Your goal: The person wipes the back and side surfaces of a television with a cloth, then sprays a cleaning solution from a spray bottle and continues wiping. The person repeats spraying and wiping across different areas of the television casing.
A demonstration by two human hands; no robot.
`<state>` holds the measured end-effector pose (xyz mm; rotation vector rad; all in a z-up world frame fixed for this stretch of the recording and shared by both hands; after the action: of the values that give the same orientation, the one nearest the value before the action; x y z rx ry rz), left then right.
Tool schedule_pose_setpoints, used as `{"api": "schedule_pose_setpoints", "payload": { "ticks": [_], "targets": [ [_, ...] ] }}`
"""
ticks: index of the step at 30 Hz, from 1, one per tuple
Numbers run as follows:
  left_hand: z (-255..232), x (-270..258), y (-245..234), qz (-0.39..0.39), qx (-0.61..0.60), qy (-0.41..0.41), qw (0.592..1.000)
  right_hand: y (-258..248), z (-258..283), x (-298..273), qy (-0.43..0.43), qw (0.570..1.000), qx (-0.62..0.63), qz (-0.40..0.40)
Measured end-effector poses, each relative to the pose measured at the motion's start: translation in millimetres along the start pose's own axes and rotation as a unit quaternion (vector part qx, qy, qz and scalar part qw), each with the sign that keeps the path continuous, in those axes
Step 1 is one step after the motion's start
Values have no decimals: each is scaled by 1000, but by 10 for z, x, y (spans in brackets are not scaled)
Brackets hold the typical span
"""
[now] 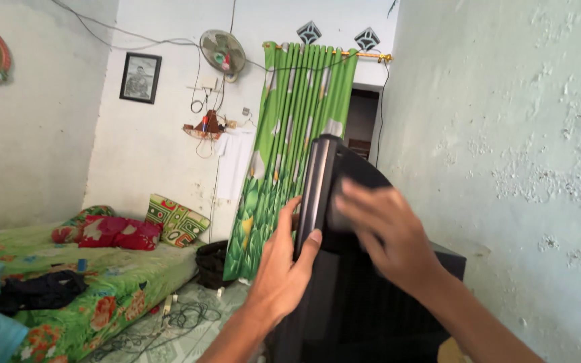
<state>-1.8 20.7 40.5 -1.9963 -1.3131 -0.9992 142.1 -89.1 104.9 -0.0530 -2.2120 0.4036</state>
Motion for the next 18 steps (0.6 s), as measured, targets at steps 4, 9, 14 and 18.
{"api": "schedule_pose_setpoints", "payload": {
  "ticks": [4,9,14,18],
  "targets": [
    [-105,258,-142,-2,59,37,998,-172,-221,24,49,999,-21,-6],
    [-335,645,-131,-56,66,207,975,-52,-171,298,28,998,-4,-50],
    [-455,912,-97,-34,64,196,978,-144,-150,160,72,997,29,30],
    [-491,866,-93,-49,70,181,980,-114,-260,429,76,995,36,-60]
  ]
}}
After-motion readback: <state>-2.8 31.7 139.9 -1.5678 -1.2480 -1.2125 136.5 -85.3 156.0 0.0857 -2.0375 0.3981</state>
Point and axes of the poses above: each hand's wrist, its own x-axis towards the middle knuckle, its own y-axis out of the palm, z = x × y, the point moved 4 cm from there along x, towards the middle knuckle, and after that the axes turned 3 degrees about -y, right-handed, at the moved point
